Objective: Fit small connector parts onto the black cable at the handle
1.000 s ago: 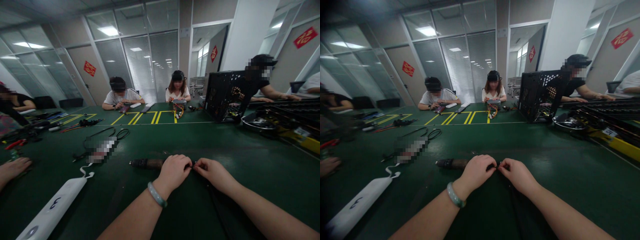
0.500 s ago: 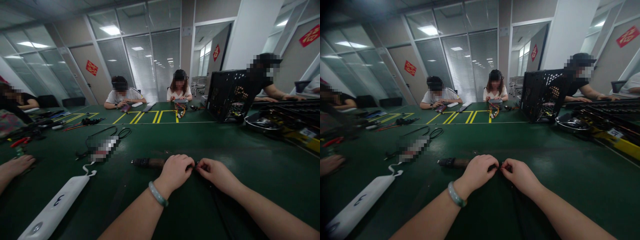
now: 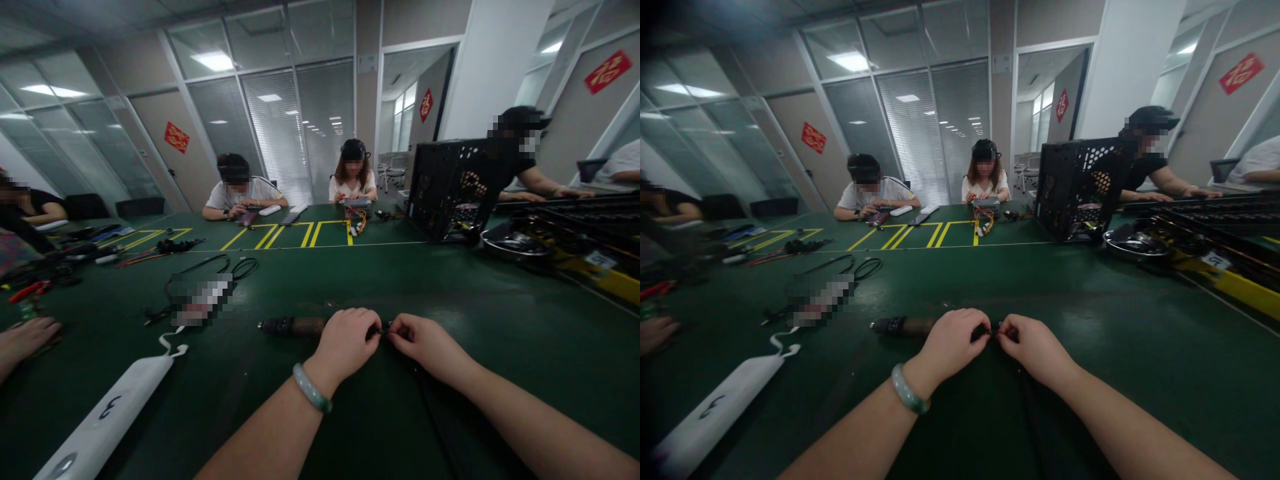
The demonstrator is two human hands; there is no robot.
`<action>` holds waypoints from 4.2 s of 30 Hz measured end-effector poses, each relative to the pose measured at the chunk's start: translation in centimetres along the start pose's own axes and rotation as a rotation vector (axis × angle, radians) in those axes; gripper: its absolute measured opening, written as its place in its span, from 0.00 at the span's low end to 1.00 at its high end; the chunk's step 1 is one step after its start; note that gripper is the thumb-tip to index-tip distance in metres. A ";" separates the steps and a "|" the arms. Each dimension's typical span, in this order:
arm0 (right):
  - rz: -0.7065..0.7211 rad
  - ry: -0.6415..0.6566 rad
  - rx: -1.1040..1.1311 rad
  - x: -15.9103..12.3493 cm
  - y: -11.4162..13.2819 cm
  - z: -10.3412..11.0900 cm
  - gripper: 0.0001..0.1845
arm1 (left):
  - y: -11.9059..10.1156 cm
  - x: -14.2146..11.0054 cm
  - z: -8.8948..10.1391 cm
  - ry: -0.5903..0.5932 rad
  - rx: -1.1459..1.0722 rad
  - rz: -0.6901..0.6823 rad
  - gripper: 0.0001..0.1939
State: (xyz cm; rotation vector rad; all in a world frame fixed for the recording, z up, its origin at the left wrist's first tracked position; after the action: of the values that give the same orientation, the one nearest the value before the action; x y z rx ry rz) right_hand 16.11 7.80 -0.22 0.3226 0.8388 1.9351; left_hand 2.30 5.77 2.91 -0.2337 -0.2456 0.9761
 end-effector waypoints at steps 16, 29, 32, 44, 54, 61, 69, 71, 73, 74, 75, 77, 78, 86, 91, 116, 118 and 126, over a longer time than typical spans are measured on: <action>0.002 0.023 -0.005 0.0 -0.2 -0.2 0.07 | 0.3 0.0 -0.1 -0.018 -0.028 -0.013 0.07; 0.006 0.000 -0.021 0.0 0.0 -0.1 0.05 | 0.3 0.1 -0.1 -0.022 -0.036 -0.026 0.05; 0.001 0.003 -0.013 -0.1 -0.1 0.0 0.05 | 0.4 0.0 -0.2 -0.016 -0.042 -0.020 0.06; 0.028 0.022 0.017 0.2 -0.4 -0.5 0.07 | 0.0 0.1 -0.2 0.012 0.013 -0.044 0.07; 0.008 0.030 -0.006 0.1 0.0 -0.3 0.07 | 0.2 0.1 -0.3 -0.001 -0.013 -0.048 0.06; 0.025 0.017 -0.023 0.2 -0.3 -0.3 0.07 | 0.4 0.2 -0.3 -0.015 -0.007 -0.020 0.07; 0.016 0.043 0.035 0.0 0.0 -0.3 0.07 | 0.4 0.1 -0.3 -0.004 -0.003 -0.002 0.08; 0.007 0.041 0.046 0.0 0.2 -0.2 0.07 | 0.4 0.2 -0.4 0.001 -0.002 0.005 0.08; -0.001 0.037 0.041 0.0 0.2 -0.2 0.07 | 0.4 0.2 -0.4 0.006 -0.003 -0.013 0.05; -0.003 0.036 0.033 0.0 0.2 -0.2 0.07 | 0.3 0.2 -0.4 0.009 -0.003 -0.023 0.04; -0.005 0.035 0.023 0.0 0.2 -0.2 0.07 | 0.2 0.2 -0.4 0.012 -0.003 -0.030 0.03; -0.004 0.028 0.004 0.1 0.0 -0.2 0.07 | 0.2 0.2 -0.3 0.020 -0.003 -0.024 0.05; -0.003 0.020 -0.006 0.2 -0.1 -0.2 0.07 | 0.2 0.2 -0.3 0.022 -0.003 -0.012 0.06; -0.001 -0.014 -0.022 0.2 -0.3 -0.2 0.05 | 0.5 0.2 -0.4 0.010 0.000 0.013 0.09; -0.012 0.011 -0.003 0.1 -0.1 -0.2 0.07 | 0.2 0.2 -0.3 0.015 -0.014 -0.031 0.05; 0.032 0.019 -0.010 0.2 -0.4 -0.3 0.07 | 0.2 0.2 -0.3 0.030 0.021 -0.001 0.06; 0.035 0.023 -0.001 0.2 -0.4 -0.4 0.07 | 0.0 0.2 -0.2 0.032 0.025 -0.021 0.06; 0.031 0.021 -0.014 0.2 -0.3 -0.4 0.07 | 0.5 0.0 -0.2 -0.007 0.000 0.020 0.08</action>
State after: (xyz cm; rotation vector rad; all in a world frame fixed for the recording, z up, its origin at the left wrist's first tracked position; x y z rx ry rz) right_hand 16.01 7.87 -0.71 0.3093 0.8379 1.9749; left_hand 2.01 6.04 2.63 -0.2334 -0.2503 0.9968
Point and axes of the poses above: each hand's wrist, its own x-axis towards the middle knuckle, its own z-axis out of the back of the hand, y = z × x, the point moved 7 cm from there along x, towards the middle knuckle, and after that the axes turned 12 degrees about y, right-handed, at the moved point
